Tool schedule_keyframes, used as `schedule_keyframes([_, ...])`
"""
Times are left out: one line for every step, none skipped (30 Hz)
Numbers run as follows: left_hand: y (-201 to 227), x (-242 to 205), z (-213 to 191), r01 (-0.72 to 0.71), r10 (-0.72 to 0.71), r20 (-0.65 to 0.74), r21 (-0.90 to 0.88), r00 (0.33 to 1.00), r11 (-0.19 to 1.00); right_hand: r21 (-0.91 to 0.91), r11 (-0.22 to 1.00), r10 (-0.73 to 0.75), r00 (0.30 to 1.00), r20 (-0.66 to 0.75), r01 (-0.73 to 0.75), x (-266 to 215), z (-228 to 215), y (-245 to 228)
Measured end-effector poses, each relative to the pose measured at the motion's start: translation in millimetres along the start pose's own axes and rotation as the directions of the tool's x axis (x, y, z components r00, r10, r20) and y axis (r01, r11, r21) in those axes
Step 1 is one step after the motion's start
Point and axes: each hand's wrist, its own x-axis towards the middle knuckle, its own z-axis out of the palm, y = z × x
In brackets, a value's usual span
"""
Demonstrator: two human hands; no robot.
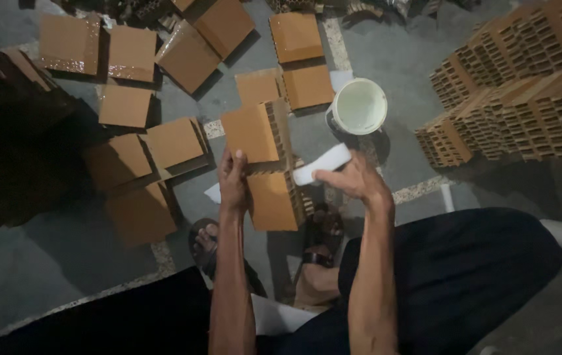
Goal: The person sits on the floor and repeatedly applies a white liquid from a bucket onto small square cardboard pieces using a white sponge. The person handles the pieces one at a time, dipping the sponge and spreading the liquid on the surface before placing the treated pieces aside.
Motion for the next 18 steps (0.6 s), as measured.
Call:
schedule_keyframes([1.1, 2.5, 1.4, -0.029, 0.029, -0.013, 0.014, 1.0, 1.0, 0.014, 0.997, -0.07, 0.997, -0.012, 0.07, -1.2, 0.5, 0.9])
schedule_keyframes([1.3, 3.8, 2.1, -0.053, 0.053, -0.027, 0.029, 0.998, 0.998, 0.029, 0.99, -0.135, 0.991, -0.023, 0.136, -3.2, 1.6, 2.3])
schedule_keyframes([1.4, 5.2, 2.2, -0.076, 0.078, -0.041, 0.045, 0.996, 0.996, 0.009, 0.995, -0.098, 0.995, 0.03, 0.098, -4.8, 2.4, 3.1])
schedule_keyframes([1.2, 6.6, 2.1, -0.079, 0.079, -0.045, -0.006, 0.996, 0.997, -0.012, 0.998, -0.056, 0.995, 0.079, 0.057, -8.3, 2.4, 4.1])
schedule_keyframes([1.4, 8.1, 2.0, -0.082, 0.079, -0.049, -0.056, 0.996, 0.995, -0.036, 0.999, -0.013, 0.992, 0.128, 0.018, -12.4, 1.4, 4.3])
schedule_keyframes([3.0, 10.4, 1.5, -0.088, 0.083, -0.055, -0.104, 0.995, 0.991, -0.016, 0.999, -0.039, 0.99, 0.134, 0.042, -15.4, -0.9, 3.4])
schedule_keyframes([4.9, 12.9, 1.9, -0.085, 0.076, -0.073, -0.131, 0.994, 0.988, 0.003, 0.998, -0.065, 0.988, 0.14, 0.066, -19.4, -5.1, 2.5])
schedule_keyframes([7.5, 14.0, 2.0, -0.083, 0.068, -0.096, -0.157, 0.993, 0.984, 0.021, 0.996, -0.093, 0.984, 0.149, 0.09, -22.5, -9.6, 0.4])
schedule_keyframes([10.6, 14.5, 2.3, -0.082, 0.061, -0.117, -0.184, 0.991, 0.98, 0.047, 0.998, -0.038, 0.997, 0.069, 0.035, -25.1, -15.8, -1.1])
schedule_keyframes([13.7, 13.6, 2.8, -0.08, 0.063, -0.116, -0.152, 0.991, 0.985, 0.075, 0.997, 0.02, 1.0, -0.01, -0.019, -27.2, -25.0, -1.0])
schedule_keyframes([18.2, 12.2, 2.4, -0.079, 0.065, -0.114, -0.121, 0.991, 0.99, 0.107, 0.992, 0.08, 0.993, -0.088, -0.071, -27.1, -33.9, -0.1])
schedule_keyframes([21.9, 10.1, 2.9, -0.072, 0.062, -0.11, -0.089, 0.992, 0.993, 0.083, 0.996, 0.047, 0.973, -0.225, -0.029, -25.5, -42.5, 3.0])
schedule_keyframes([25.0, 8.3, 4.5, -0.045, 0.029, -0.132, -0.118, 0.991, 0.992, 0.053, 0.999, 0.011, 0.934, -0.357, 0.009, -19.4, -52.0, 7.9])
schedule_keyframes([28.2, 7.8, 7.2, -0.02, -0.002, -0.15, -0.147, 0.989, 0.989, 0.028, 0.995, -0.072, 0.892, -0.447, 0.094, -7.2, -61.6, 14.2])
schedule_keyframes([30.9, 7.2, 10.8, 0.004, -0.034, -0.166, -0.177, 0.985, 0.984, -0.005, 0.984, -0.153, 0.834, -0.53, 0.177, 9.1, -67.7, 21.5])
schedule_keyframes([33.0, 7.6, 15.3, 0.018, -0.062, -0.241, -0.179, 0.969, 0.984, -0.038, 0.986, -0.155, 0.835, -0.527, 0.16, 27.6, -71.5, 30.0])
schedule_keyframes([34.9, 8.1, 20.0, 0.033, -0.089, -0.313, -0.181, 0.946, 0.983, -0.07, 0.987, -0.158, 0.837, -0.524, 0.142, 46.6, -74.4, 40.0])
schedule_keyframes([37.8, 10.9, 24.3, 0.04, -0.109, -0.385, -0.183, 0.917, 0.982, -0.059, 0.992, -0.125, 0.847, -0.516, 0.11, 68.2, -74.7, 49.2])
